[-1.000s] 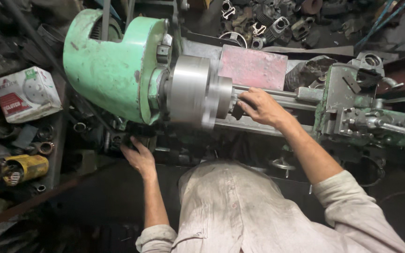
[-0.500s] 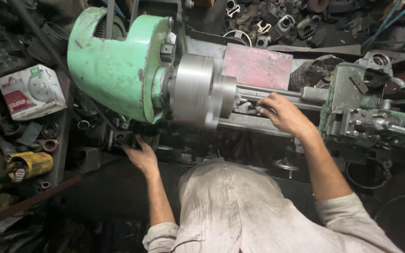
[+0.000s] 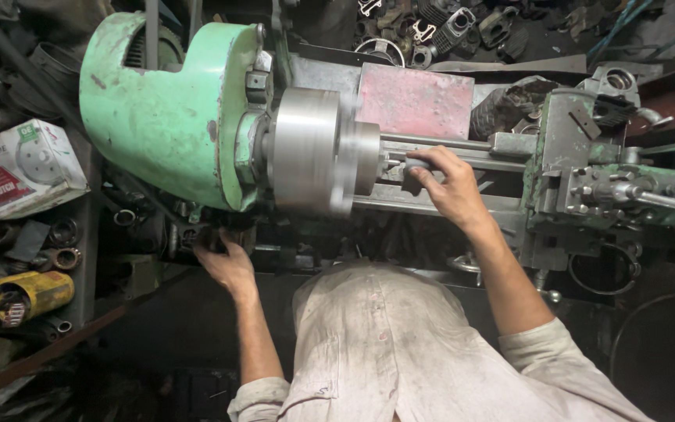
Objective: The person handles a small metal rod, then moves to a metal lathe and inserts the rod into the chuck. The person tightens the chuck by hand and begins operating the lathe, rotating the chuck while holding the rod.
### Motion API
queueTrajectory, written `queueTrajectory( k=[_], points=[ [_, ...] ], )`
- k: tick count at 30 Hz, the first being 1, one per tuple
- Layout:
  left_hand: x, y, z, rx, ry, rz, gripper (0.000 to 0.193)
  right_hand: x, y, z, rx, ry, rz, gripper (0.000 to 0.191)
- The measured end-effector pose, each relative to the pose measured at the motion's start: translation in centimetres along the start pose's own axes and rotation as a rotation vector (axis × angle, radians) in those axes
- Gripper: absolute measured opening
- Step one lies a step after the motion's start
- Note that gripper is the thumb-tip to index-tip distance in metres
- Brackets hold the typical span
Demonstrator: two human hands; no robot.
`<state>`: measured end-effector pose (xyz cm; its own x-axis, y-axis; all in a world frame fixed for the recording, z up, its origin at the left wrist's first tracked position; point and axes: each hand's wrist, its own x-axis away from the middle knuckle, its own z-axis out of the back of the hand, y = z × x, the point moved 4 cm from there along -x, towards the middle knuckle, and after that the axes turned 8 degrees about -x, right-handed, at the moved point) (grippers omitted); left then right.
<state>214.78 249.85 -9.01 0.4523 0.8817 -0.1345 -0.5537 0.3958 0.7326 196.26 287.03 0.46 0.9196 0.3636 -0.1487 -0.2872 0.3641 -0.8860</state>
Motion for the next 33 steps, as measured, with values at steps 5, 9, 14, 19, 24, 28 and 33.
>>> queueTrajectory(
  k=[5,9,14,19,24,28,33],
  points=[
    [-0.1,-0.6,0.0,-0.064,0.005,0.019,0.055,-1.0,-0.5,-1.4,0.064,-0.076,0.135,0.022],
    [-0.2,-0.9,0.0,-0.104,-0.020,0.009,0.055,-0.9,-0.2,-2.3,0.149,-0.077,0.189,0.022],
    [-0.2,-1.0,0.0,-0.093,-0.040,0.024,0.053,-1.2,0.2,-3.1,0.208,-0.099,0.300,0.021],
    [-0.4,-0.6,0.1,-0.079,-0.047,-0.027,0.051,-1.4,0.4,-3.1,0.240,-0.142,0.319,0.021],
    [-0.5,-0.4,0.2,-0.115,-0.051,-0.024,0.055,-1.7,0.1,-3.1,0.306,-0.152,0.397,0.024],
    [-0.6,-0.7,0.1,-0.121,-0.062,0.002,0.055,-1.8,-0.2,-2.7,0.369,-0.183,0.366,0.022],
    [-0.9,-0.3,0.4,-0.173,0.017,-0.108,0.067,-2.4,-0.7,-2.7,0.417,-0.204,0.371,0.022]
  ],
)
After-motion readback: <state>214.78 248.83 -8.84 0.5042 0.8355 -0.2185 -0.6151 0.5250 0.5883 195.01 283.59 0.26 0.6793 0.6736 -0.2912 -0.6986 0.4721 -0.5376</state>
